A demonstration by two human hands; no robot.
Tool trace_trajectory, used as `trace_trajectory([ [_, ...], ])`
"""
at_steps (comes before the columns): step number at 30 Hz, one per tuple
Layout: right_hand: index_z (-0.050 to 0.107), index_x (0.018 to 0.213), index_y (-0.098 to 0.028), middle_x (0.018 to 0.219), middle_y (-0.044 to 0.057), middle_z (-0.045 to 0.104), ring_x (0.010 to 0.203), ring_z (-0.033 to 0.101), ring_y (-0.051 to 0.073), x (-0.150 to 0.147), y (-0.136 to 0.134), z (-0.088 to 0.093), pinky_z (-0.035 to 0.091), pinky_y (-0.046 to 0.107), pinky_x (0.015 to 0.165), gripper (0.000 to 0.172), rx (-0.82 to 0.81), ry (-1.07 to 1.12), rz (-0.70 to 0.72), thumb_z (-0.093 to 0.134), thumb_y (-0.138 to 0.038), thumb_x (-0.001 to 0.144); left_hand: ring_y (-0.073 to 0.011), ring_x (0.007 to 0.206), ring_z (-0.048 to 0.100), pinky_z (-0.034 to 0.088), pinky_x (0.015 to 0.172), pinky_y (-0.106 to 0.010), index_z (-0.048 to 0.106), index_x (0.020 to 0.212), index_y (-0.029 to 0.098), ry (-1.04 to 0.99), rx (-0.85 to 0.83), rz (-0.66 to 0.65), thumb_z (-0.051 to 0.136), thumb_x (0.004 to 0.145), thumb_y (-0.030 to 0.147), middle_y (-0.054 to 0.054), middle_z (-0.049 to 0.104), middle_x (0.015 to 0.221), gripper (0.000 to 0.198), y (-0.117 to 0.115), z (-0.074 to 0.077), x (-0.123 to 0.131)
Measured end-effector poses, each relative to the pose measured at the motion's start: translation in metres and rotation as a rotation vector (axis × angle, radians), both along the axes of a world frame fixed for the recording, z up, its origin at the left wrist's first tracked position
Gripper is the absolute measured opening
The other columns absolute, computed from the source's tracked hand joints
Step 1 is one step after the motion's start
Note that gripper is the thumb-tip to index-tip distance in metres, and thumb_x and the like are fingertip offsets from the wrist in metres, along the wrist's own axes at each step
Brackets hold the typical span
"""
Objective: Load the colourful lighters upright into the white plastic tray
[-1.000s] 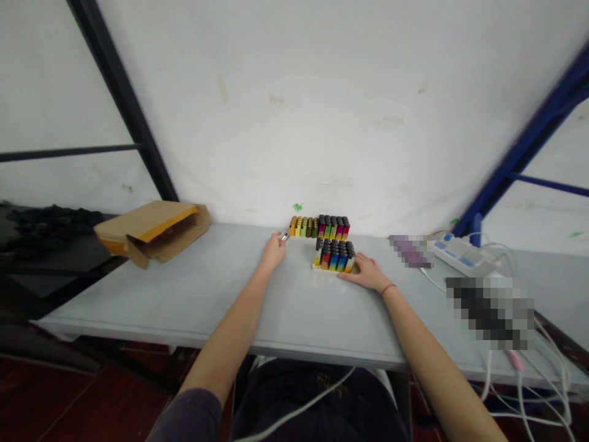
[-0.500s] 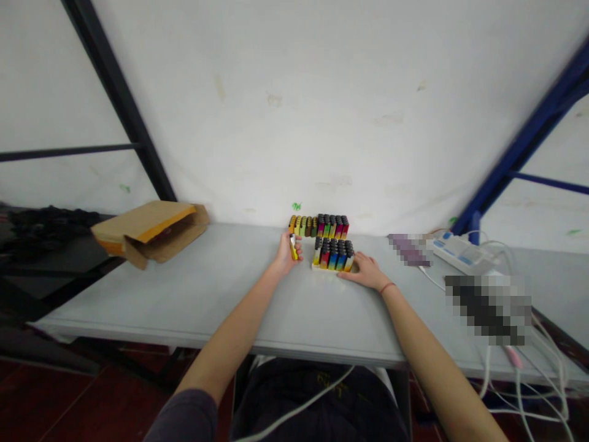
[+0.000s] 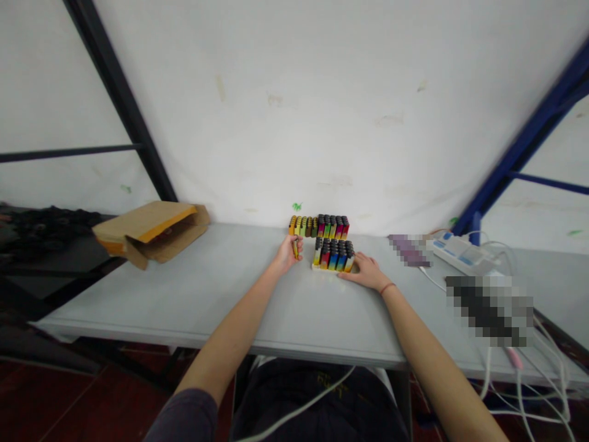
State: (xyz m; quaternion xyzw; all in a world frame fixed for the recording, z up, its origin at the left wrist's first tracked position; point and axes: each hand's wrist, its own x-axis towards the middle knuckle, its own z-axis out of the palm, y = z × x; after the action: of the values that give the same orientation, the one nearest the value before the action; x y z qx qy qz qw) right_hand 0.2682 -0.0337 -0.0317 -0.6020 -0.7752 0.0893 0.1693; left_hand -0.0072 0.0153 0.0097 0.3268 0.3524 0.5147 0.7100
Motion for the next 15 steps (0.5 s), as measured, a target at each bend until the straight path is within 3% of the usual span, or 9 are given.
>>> trace_trajectory([
  [11, 0.065, 0.132, -0.022, 0.142, 0.016, 0.063, 0.138, 0.050, 0.039, -0.0003, 0.0002, 0.0003, 0.035, 0.060, 0.115, 0.067, -0.018, -0.020, -0.005, 0.069, -0.069, 0.083, -0.0074, 0.045, 0.039, 0.027, 0.040, -0.016, 0.059, 0.089, 0.018, 0.053, 0.042, 0.154, 0.056, 0.085, 0.025, 0.008, 0.043, 0.059, 0.008, 0.0001, -0.0006, 0.0104],
  [15, 0.064, 0.133, -0.024, 0.142, 0.015, 0.063, 0.137, 0.050, 0.038, 0.0000, 0.0003, -0.0001, 0.035, 0.060, 0.115, 0.067, -0.013, -0.009, -0.004, 0.069, -0.069, 0.083, -0.0078, 0.044, 0.042, 0.032, 0.041, -0.018, 0.058, 0.094, 0.020, 0.031, -0.002, 0.163, 0.057, 0.088, 0.031, 0.009, 0.045, 0.060, 0.012, -0.0017, -0.0003, 0.0092],
])
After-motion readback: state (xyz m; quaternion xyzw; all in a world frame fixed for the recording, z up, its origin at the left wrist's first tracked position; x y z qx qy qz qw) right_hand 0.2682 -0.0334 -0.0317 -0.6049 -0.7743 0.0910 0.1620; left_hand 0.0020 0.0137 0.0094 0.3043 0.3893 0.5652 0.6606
